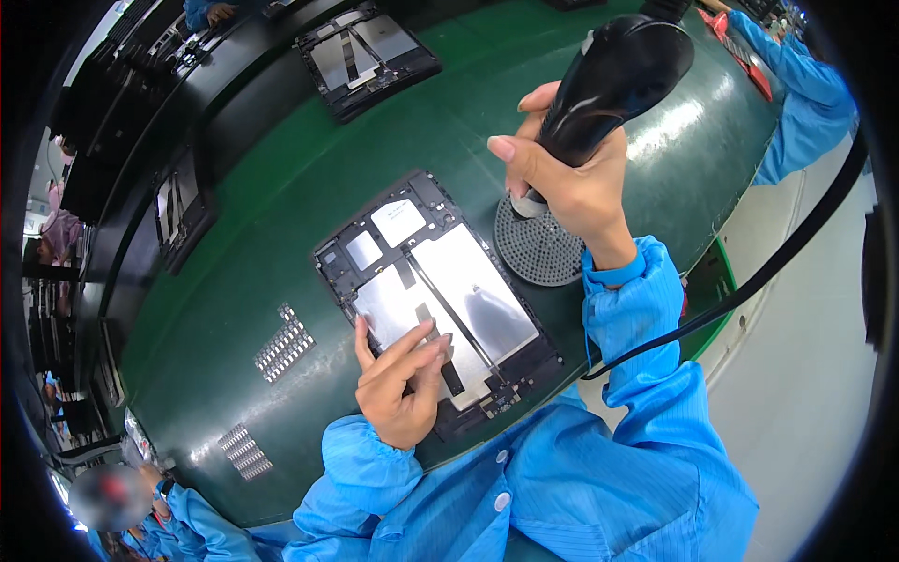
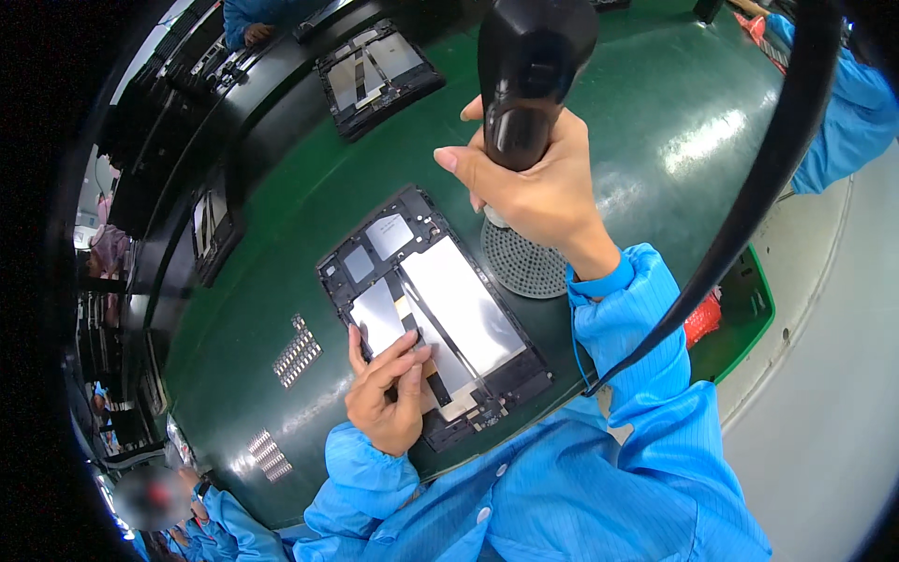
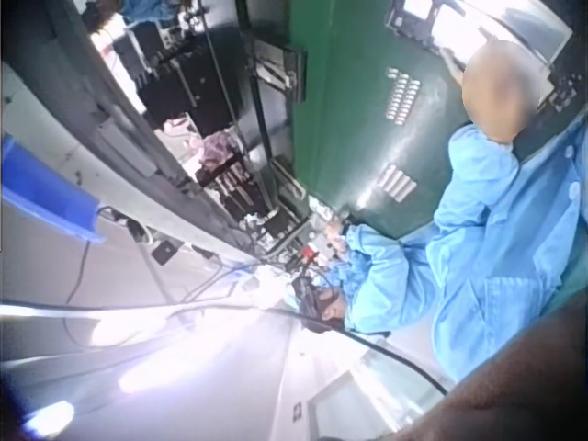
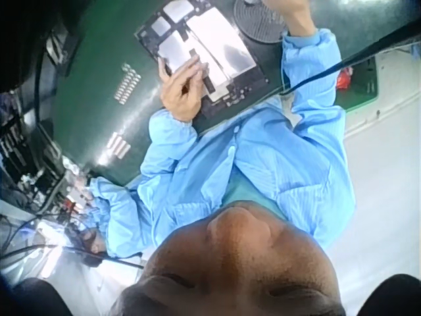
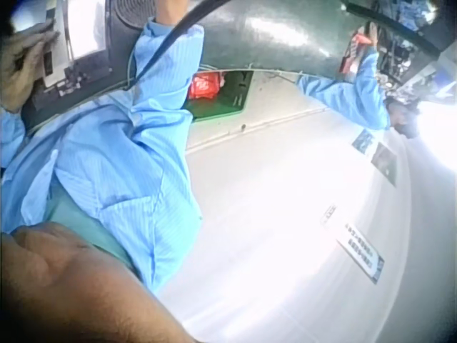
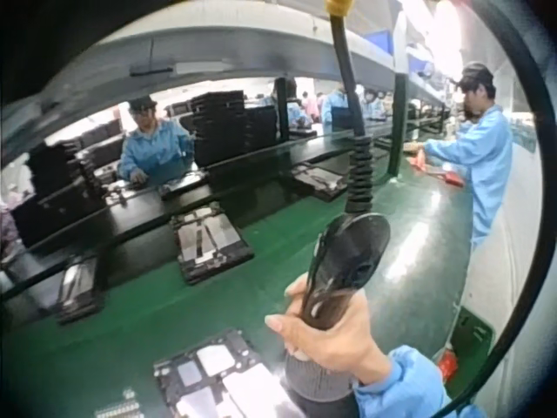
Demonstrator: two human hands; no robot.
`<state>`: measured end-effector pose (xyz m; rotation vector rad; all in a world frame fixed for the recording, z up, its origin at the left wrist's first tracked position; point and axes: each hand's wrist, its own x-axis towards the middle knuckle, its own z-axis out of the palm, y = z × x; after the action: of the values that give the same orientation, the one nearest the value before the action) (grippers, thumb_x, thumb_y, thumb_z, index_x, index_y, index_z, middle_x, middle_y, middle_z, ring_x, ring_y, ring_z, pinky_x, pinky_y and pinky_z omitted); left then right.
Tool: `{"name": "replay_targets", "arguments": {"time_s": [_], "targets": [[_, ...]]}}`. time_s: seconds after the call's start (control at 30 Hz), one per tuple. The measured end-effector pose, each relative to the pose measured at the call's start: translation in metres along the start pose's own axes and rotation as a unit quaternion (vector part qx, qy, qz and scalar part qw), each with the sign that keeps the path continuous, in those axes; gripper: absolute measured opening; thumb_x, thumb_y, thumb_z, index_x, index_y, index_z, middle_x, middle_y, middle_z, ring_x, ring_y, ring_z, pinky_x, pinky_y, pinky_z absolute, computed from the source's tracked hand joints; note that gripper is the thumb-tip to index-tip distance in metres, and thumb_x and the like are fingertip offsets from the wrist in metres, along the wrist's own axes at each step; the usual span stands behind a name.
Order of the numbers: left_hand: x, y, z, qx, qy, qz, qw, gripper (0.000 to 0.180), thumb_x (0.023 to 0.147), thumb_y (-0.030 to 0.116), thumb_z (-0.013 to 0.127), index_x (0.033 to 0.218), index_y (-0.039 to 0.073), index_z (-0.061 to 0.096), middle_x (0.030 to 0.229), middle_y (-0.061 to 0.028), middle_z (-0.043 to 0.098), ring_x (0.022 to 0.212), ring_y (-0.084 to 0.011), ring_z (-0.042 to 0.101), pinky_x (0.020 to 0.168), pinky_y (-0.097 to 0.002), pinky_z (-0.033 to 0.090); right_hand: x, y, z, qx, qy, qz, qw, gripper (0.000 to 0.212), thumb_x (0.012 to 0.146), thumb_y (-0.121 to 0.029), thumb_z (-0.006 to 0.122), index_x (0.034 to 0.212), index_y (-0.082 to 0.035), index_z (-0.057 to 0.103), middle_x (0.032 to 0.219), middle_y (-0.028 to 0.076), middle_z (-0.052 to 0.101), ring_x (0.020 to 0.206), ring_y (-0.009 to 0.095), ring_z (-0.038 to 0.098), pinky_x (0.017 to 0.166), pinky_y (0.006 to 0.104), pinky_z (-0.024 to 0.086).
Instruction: Installing screws into electronic device frames using a power screwdriver on an assembly line.
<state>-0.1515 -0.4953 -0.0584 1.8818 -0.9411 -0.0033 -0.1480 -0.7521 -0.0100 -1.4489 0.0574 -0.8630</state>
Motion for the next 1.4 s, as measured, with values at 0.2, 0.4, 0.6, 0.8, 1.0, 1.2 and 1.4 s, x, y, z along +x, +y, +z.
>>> {"name": "replay_targets", "arguments": {"time_s": [0.2, 0.4, 0.6, 0.8, 1.0, 1.2, 1.4], "targets": [[0.005, -0.002, -0.008, 0.032, 0.039, 0.034, 0.998, 0.009, 0.075, 0.002, 0.072, 0.083, 0.003, 0.067, 0.100, -0.0158, 0.067, 0.108, -0.0323, 0.060, 0.098, -0.0524, 0.038, 0.001, 0.002, 0.003, -0.015, -0.008, 0.013, 1.000, 0.031, 0.076, 0.005, 0.070, 0.100, 0.002, 0.050, 0.059, 0.005, 0.058, 0.047, 0.012, 0.056, 0.045, 0.0231, 0.043], [0.003, -0.006, -0.022, -0.004, 0.083, 0.019, 0.996, 0.017, 0.071, -0.007, 0.073, 0.084, 0.000, 0.065, 0.082, -0.0121, 0.063, 0.083, -0.0283, 0.063, 0.073, -0.0346, 0.051, -0.001, 0.008, 0.001, -0.028, -0.020, -0.005, 0.999, 0.032, 0.075, 0.005, 0.071, 0.098, 0.002, 0.050, 0.060, 0.006, 0.059, 0.047, 0.011, 0.056, 0.045, 0.0222, 0.043], [-0.002, -0.017, -0.047, -0.049, 0.125, -0.091, 0.987, 0.016, 0.075, -0.009, 0.069, 0.087, -0.003, 0.061, 0.084, -0.0142, 0.067, 0.074, -0.0202, 0.064, 0.070, -0.0291, 0.051, -0.001, 0.008, 0.002, -0.031, -0.025, -0.010, 0.999, 0.031, 0.075, 0.006, 0.072, 0.097, 0.001, 0.051, 0.062, 0.006, 0.060, 0.048, 0.011, 0.057, 0.044, 0.0218, 0.043], [-0.007, -0.034, -0.073, -0.127, 0.143, -0.221, 0.956, 0.009, 0.081, -0.008, 0.064, 0.090, -0.006, 0.063, 0.084, -0.0115, 0.066, 0.079, -0.0172, 0.064, 0.073, -0.0250, 0.052, -0.006, 0.003, 0.013, -0.023, 0.007, 0.009, 1.000, 0.028, 0.075, -0.002, 0.075, 0.097, -0.001, 0.057, 0.063, 0.001, 0.058, 0.051, 0.008, 0.055, 0.044, 0.0212, 0.042], [-0.003, -0.043, -0.071, -0.253, 0.085, -0.302, 0.915, 0.011, 0.082, -0.003, 0.066, 0.091, -0.008, 0.063, 0.083, -0.0107, 0.067, 0.073, -0.0151, 0.065, 0.067, -0.0240, 0.053, -0.014, -0.024, 0.031, 0.077, -0.031, -0.076, 0.994, 0.035, 0.076, 0.004, 0.069, 0.104, -0.002, 0.050, 0.061, 0.004, 0.056, 0.048, 0.013, 0.055, 0.048, 0.0267, 0.047], [0.011, -0.046, -0.058, -0.225, 0.057, -0.282, 0.931, 0.010, 0.082, 0.000, 0.067, 0.089, -0.007, 0.064, 0.077, -0.0079, 0.067, 0.069, -0.0105, 0.064, 0.062, -0.0222, 0.052, -0.025, -0.040, 0.072, 0.018, -0.187, -0.090, 0.978, 0.038, 0.082, -0.003, 0.063, 0.110, -0.007, 0.038, 0.062, 0.005, 0.049, 0.047, 0.016, 0.050, 0.049, 0.0338, 0.046], [0.016, -0.061, -0.050, -0.151, 0.061, -0.220, 0.962, 0.013, 0.079, 0.003, 0.071, 0.087, -0.005, 0.066, 0.074, -0.0080, 0.067, 0.065, -0.0079, 0.061, 0.060, -0.0209, 0.049, -0.036, -0.041, 0.107, 0.034, -0.229, -0.092, 0.968, 0.043, 0.078, 0.006, 0.064, 0.110, -0.008, 0.038, 0.064, 0.006, 0.052, 0.048, 0.015, 0.052, 0.051, 0.0336, 0.049]]}}
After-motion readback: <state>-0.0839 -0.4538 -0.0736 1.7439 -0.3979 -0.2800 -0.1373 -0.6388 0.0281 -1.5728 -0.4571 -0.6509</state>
